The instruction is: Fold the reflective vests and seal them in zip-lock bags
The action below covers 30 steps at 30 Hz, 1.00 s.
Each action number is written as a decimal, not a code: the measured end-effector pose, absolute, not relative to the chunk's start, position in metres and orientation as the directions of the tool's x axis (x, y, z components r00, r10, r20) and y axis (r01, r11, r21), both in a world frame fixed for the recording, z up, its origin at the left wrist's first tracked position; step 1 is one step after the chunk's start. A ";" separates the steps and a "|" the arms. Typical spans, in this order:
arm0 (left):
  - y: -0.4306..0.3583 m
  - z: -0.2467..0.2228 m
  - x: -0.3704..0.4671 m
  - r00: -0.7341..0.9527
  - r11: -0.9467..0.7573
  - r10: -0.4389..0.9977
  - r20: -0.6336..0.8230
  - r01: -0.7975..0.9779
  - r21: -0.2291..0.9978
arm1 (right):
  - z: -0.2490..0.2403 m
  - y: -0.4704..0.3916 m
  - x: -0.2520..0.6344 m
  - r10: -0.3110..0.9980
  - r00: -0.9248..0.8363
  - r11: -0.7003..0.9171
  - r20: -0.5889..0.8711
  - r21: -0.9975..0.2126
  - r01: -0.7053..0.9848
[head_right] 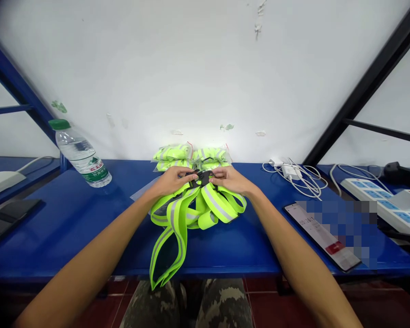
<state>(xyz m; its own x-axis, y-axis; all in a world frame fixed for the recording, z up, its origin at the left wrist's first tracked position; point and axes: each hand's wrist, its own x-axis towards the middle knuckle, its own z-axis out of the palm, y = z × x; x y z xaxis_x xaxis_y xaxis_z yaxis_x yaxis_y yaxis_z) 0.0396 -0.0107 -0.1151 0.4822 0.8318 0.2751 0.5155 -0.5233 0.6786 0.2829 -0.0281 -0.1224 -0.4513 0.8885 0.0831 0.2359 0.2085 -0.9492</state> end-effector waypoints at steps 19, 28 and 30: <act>-0.012 -0.107 0.026 0.494 -0.528 0.820 0.289 0.456 0.716 | -0.120 -0.033 0.279 0.759 -0.298 0.616 0.578 -0.492 0.615; -0.015 -0.105 0.029 0.437 -0.430 0.863 0.254 0.370 0.824 | -0.122 -0.047 0.261 0.387 -0.415 0.623 0.824 0.098 0.776; -0.012 -0.109 0.029 0.418 -0.397 0.877 0.236 0.357 0.846 | -0.123 -0.049 0.258 0.370 -0.445 0.621 0.816 0.139 0.771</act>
<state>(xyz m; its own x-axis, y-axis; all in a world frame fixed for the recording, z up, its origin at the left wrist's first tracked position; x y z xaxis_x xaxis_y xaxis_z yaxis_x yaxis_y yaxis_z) 0.0287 -0.0121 -0.1088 0.4178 0.8774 0.2356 0.3570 -0.3971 0.8455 0.2577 -0.0487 -0.1233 -0.4450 0.3699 0.8156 0.7713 0.6211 0.1391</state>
